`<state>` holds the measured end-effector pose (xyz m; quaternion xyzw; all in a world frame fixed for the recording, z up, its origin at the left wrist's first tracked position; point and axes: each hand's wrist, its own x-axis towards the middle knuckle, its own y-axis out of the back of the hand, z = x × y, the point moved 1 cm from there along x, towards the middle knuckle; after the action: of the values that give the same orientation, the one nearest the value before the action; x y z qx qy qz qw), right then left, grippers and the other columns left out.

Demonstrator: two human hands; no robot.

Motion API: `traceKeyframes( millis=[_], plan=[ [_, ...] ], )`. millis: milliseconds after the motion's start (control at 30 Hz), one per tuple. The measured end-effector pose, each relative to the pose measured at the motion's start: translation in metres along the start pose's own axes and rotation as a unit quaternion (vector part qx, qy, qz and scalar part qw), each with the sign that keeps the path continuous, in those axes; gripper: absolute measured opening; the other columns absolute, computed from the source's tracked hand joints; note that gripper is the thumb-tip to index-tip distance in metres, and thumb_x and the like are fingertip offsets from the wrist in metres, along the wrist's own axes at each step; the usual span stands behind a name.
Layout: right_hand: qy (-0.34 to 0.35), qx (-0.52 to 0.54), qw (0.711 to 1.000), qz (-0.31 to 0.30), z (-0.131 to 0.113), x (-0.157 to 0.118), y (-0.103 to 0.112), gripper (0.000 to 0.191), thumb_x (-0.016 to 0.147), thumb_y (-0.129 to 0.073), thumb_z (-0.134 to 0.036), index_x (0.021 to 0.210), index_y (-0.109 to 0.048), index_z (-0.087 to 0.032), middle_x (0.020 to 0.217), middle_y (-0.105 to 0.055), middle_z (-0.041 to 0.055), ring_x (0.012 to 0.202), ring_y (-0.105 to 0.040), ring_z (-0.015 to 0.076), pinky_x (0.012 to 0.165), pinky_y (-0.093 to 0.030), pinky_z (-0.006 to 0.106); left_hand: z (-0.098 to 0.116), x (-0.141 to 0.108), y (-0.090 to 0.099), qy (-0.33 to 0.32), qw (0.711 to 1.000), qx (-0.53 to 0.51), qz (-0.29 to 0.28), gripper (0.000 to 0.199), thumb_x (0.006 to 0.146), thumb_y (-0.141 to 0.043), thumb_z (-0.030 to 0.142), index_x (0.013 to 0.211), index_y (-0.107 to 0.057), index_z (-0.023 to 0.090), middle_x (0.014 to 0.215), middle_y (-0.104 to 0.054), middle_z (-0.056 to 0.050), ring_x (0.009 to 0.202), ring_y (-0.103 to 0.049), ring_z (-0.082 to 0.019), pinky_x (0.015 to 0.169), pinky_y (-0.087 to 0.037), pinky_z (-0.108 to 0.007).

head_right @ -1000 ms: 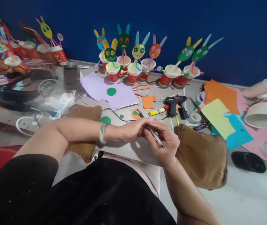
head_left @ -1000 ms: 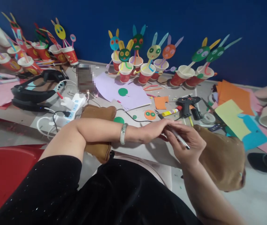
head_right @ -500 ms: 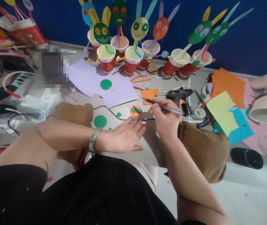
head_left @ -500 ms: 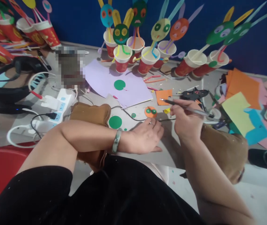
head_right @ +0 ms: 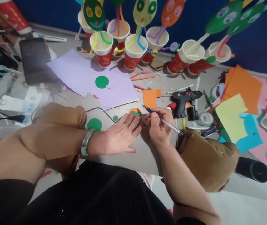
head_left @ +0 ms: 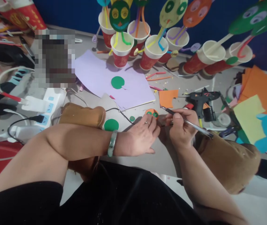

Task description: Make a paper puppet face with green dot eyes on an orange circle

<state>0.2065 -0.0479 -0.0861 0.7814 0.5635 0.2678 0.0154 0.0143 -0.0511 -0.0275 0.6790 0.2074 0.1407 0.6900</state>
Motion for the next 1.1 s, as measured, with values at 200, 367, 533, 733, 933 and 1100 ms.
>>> traceKeyframes(
  millis=[200, 367, 533, 733, 933, 1100],
  plan=[
    [0.033, -0.048, 0.998, -0.012, -0.007, 0.0, 0.004, 0.023, 0.108, -0.06, -0.048, 0.106, -0.069, -0.028, 0.07, -0.066, -0.0002, 0.045, -0.057, 0.0151, 0.049, -0.05, 0.035, 0.001, -0.001, -0.008, 0.004, 0.999, 0.007, 0.053, 0.095, 0.091, -0.066, 0.083, 0.144, -0.065, 0.004, 0.151, -0.066, -0.029, 0.144, -0.061, -0.041, 0.126, -0.035, -0.051],
    [0.04, -0.112, 0.992, -0.048, -0.005, -0.006, 0.009, 0.025, 0.107, -0.058, -0.047, 0.11, -0.07, -0.025, 0.065, -0.063, -0.0008, 0.055, -0.064, 0.0193, 0.066, -0.059, 0.041, 0.002, -0.001, -0.008, 0.006, 0.998, 0.003, 0.059, 0.087, 0.091, -0.068, 0.081, 0.138, -0.069, 0.007, 0.15, -0.068, -0.028, 0.144, -0.062, -0.042, 0.124, -0.036, -0.051],
    [-0.026, -0.091, 0.994, -0.055, 0.002, -0.013, 0.013, 0.023, 0.106, -0.062, -0.043, 0.113, -0.071, -0.023, 0.077, -0.071, 0.0053, 0.063, -0.068, 0.0212, 0.065, -0.059, 0.039, 0.001, 0.001, -0.004, -0.003, 0.999, -0.011, 0.043, 0.083, 0.091, -0.072, 0.076, 0.14, -0.07, 0.009, 0.148, -0.069, -0.027, 0.142, -0.063, -0.042, 0.121, -0.037, -0.051],
    [-0.041, -0.061, 0.997, -0.026, -0.003, -0.006, 0.006, 0.017, 0.103, -0.064, -0.038, 0.104, -0.07, -0.022, 0.074, -0.072, 0.0, 0.046, -0.058, 0.0131, 0.048, -0.052, 0.031, 0.0, 0.0, -0.004, 0.003, 0.998, -0.013, 0.057, 0.087, 0.091, -0.074, 0.073, 0.145, -0.066, 0.005, 0.147, -0.069, -0.027, 0.138, -0.064, -0.041, 0.121, -0.036, -0.05],
    [0.002, -0.164, 0.985, -0.049, -0.007, -0.003, 0.005, 0.011, 0.091, -0.074, -0.032, 0.098, -0.076, -0.023, 0.084, -0.08, 0.0041, 0.068, -0.075, 0.0215, 0.063, -0.062, 0.038, 0.001, 0.0, -0.006, 0.009, 0.998, 0.003, 0.067, 0.087, 0.092, -0.073, 0.073, 0.148, -0.065, 0.006, 0.15, -0.067, -0.027, 0.144, -0.061, -0.041, 0.123, -0.035, -0.05],
    [0.025, -0.153, 0.987, -0.043, -0.006, -0.002, 0.001, 0.016, 0.095, -0.07, -0.038, 0.095, -0.075, -0.022, 0.083, -0.078, 0.0035, 0.064, -0.07, 0.0185, 0.061, -0.06, 0.035, 0.0, 0.001, -0.008, 0.007, 0.997, 0.012, 0.08, 0.081, 0.094, -0.071, 0.071, 0.142, -0.068, 0.006, 0.148, -0.068, -0.028, 0.142, -0.062, -0.04, 0.123, -0.036, -0.05]
  ],
)
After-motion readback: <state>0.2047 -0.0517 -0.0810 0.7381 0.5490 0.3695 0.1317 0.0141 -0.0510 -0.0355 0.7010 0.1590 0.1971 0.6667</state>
